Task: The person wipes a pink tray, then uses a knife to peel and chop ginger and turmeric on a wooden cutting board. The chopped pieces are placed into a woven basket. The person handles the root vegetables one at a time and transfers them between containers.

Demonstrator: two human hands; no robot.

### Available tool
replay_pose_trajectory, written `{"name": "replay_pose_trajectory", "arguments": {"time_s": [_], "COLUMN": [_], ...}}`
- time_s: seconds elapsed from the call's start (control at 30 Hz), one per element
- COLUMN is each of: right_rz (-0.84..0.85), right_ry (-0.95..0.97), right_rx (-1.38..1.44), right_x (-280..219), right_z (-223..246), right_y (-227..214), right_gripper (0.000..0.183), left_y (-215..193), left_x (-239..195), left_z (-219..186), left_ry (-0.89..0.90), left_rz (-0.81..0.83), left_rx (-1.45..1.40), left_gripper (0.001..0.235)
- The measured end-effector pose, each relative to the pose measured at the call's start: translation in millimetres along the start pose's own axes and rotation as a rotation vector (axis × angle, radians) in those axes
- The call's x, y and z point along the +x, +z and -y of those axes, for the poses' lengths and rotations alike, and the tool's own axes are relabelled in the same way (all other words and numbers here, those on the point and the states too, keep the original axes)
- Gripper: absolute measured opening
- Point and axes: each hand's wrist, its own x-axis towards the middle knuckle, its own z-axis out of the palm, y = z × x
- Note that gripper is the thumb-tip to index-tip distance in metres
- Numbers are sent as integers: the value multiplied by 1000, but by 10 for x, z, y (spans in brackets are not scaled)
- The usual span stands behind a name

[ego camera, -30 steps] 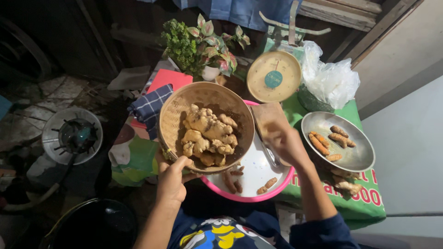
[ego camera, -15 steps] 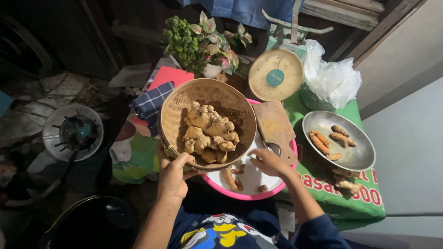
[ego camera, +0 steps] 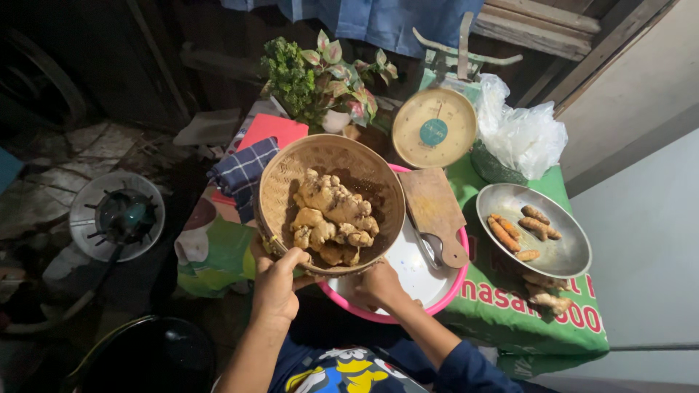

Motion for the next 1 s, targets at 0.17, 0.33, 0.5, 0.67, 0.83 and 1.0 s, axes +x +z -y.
{"name": "replay_pose_trajectory", "arguments": {"time_s": [0.17,0.33,0.5,0.67,0.83,1.0], "right_rz": [-333,-295,-601,-535,-489,-451], "right_ry": [-168,447,78,-108,-390,-9], "right_rx": [514,644,750,127,129,229], "right_x": [145,316,524,650,563,288], "right_z": [-284,-363,-164,278,239,-510], "right_y": [129,-582,-1403,-1458,-1431,-1381], "right_gripper": [66,35,61,64,34,19], "left_y": [-43,-122,-132,-45,-44,-110], "left_x": [-7,74,138,37,18,124], "left_z": [10,116,245,180,143,195], "left_ry": [6,-7,-11,-92,-94,-91], "left_rz": [-6,-24,72,-1,9,23], "left_rx": [11,20,-11,16,42,8], "left_gripper": [80,82,65,82,80,69]}}
